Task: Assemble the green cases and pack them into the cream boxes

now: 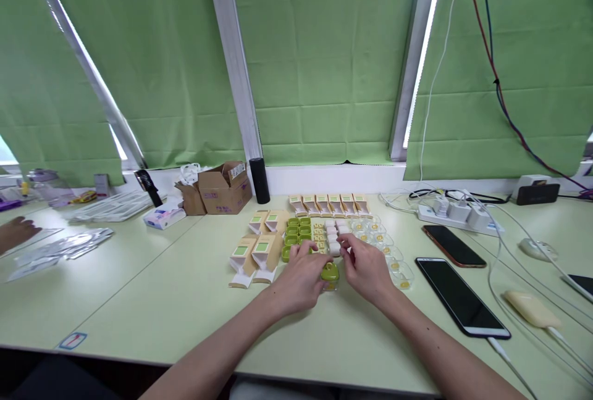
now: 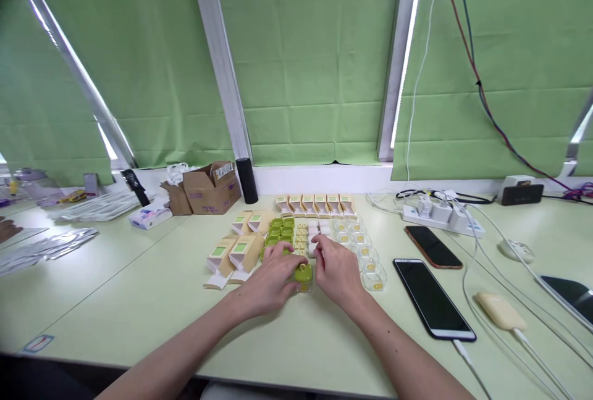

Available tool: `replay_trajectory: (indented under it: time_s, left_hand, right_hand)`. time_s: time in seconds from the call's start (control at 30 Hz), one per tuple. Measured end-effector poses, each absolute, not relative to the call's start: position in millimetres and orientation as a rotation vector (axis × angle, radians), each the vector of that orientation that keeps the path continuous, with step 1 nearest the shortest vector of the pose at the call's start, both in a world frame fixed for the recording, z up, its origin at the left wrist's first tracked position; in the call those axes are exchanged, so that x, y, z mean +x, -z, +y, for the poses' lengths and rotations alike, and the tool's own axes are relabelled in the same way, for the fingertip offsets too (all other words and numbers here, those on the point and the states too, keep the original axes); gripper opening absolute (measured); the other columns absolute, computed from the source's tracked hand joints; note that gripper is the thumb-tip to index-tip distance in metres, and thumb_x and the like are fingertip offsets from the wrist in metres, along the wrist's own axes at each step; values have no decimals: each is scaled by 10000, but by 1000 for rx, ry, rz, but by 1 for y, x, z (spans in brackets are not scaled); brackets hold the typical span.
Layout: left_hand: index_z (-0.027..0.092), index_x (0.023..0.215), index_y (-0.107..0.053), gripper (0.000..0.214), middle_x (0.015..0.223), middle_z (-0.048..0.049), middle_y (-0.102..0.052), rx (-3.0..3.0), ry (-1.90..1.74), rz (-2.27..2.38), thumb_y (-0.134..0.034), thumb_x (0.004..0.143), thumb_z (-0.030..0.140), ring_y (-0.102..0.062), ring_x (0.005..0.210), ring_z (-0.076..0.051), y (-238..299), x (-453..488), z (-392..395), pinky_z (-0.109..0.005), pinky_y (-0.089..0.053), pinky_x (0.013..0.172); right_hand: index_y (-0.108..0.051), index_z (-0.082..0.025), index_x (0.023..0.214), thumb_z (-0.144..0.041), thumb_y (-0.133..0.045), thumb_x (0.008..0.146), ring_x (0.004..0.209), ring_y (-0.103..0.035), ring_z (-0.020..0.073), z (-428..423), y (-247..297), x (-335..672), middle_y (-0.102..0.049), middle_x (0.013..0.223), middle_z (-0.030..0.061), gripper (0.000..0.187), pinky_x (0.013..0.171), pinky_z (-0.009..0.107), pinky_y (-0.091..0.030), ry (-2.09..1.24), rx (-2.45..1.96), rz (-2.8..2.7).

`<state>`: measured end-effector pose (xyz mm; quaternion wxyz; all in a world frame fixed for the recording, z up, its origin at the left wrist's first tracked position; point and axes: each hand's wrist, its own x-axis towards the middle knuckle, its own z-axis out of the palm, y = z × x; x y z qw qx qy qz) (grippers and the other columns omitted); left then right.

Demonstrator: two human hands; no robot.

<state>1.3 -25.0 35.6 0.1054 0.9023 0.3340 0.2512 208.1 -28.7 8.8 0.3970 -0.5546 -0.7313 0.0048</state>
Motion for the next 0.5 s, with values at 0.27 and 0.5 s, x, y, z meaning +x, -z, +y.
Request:
replay_trajectory:
  time_s: [0.27, 0.5]
  left_hand:
    - [253, 1239, -748, 395, 1187, -130, -615, 2348, -889, 1225, -742, 876, 406, -591, 1126, -336, -58, -9, -3, -499, -492, 1009]
    - [250, 1157, -785, 403, 1172, -111, -583, 2224, -1033, 1260, -737, 877, 536, -597, 1141, -311, -73, -1, 13, -490, -494, 1068]
  right_hand:
    - [-661, -207, 1123, -394, -553, 997, 832, -695, 211, -28, -14, 202, -747, 1011, 78, 250, 664, 322, -550, -542, -1134, -1610]
    - [-707, -198, 1153, -510, -844, 811, 970, -732, 250, -26, -15, 191, -749, 1151, 107, 483, 736, 363, -642, -1282, -690, -1197]
